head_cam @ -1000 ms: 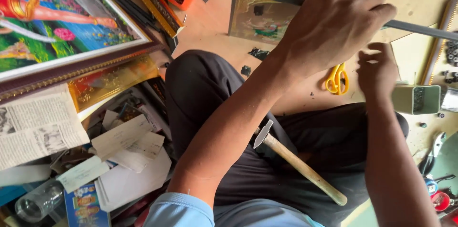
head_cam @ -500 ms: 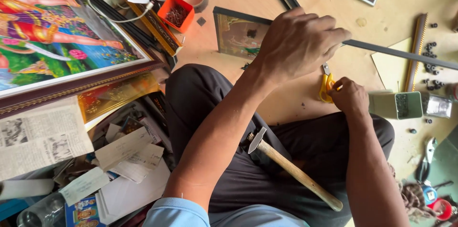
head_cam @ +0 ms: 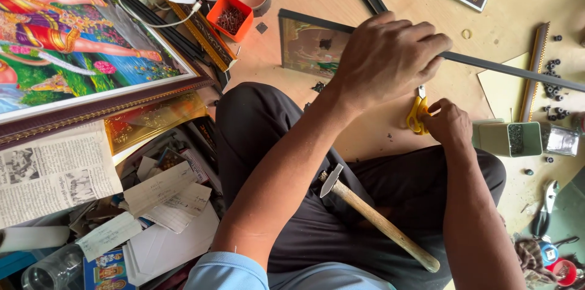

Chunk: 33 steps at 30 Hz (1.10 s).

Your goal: Assembling a picture into a frame and securing it using small nails and a hammer.

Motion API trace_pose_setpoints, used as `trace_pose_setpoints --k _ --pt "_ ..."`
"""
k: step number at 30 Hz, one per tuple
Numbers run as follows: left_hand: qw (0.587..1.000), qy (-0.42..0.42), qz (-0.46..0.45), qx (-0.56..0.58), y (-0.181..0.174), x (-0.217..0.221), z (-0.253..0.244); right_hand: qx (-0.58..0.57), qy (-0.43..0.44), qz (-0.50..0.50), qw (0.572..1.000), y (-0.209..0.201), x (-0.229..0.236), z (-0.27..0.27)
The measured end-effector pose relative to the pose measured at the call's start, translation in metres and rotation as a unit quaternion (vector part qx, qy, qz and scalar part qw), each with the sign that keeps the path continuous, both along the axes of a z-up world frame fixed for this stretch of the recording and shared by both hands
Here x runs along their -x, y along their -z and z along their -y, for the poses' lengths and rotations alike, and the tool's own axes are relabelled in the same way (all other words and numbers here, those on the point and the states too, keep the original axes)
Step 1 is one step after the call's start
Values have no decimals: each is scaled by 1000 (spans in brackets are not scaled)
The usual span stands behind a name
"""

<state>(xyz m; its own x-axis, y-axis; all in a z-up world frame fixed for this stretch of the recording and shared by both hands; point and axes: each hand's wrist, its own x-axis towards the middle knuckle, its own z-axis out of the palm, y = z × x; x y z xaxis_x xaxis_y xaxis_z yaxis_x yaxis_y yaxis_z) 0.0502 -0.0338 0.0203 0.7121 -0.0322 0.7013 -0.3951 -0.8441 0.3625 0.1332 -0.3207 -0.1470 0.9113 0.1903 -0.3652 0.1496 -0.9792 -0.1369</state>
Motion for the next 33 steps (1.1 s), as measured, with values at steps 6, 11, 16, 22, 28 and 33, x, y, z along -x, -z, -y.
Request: trace_pose_setpoints --k 6,11,16,22,28,33 --pt "1000 0 -5 26 -5 8 -5 -50 -30 -50 997 24 1 12" --pt "1000 -12 -9 15 -5 1 -3 -82 -43 -92 991 6 0 3" --pt "999 6 -38 9 -10 8 -6 -21 -24 -99 995 -18 16 -23" --pt "1000 13 -21 -1 -3 3 -4 -110 5 -166 980 10 4 4" --pt "997 9 28 70 7 -1 3 -497 128 -265 816 -89 65 -29" --pt "997 4 65 39 6 -3 0 -634 72 -176 749 -96 127 -14"
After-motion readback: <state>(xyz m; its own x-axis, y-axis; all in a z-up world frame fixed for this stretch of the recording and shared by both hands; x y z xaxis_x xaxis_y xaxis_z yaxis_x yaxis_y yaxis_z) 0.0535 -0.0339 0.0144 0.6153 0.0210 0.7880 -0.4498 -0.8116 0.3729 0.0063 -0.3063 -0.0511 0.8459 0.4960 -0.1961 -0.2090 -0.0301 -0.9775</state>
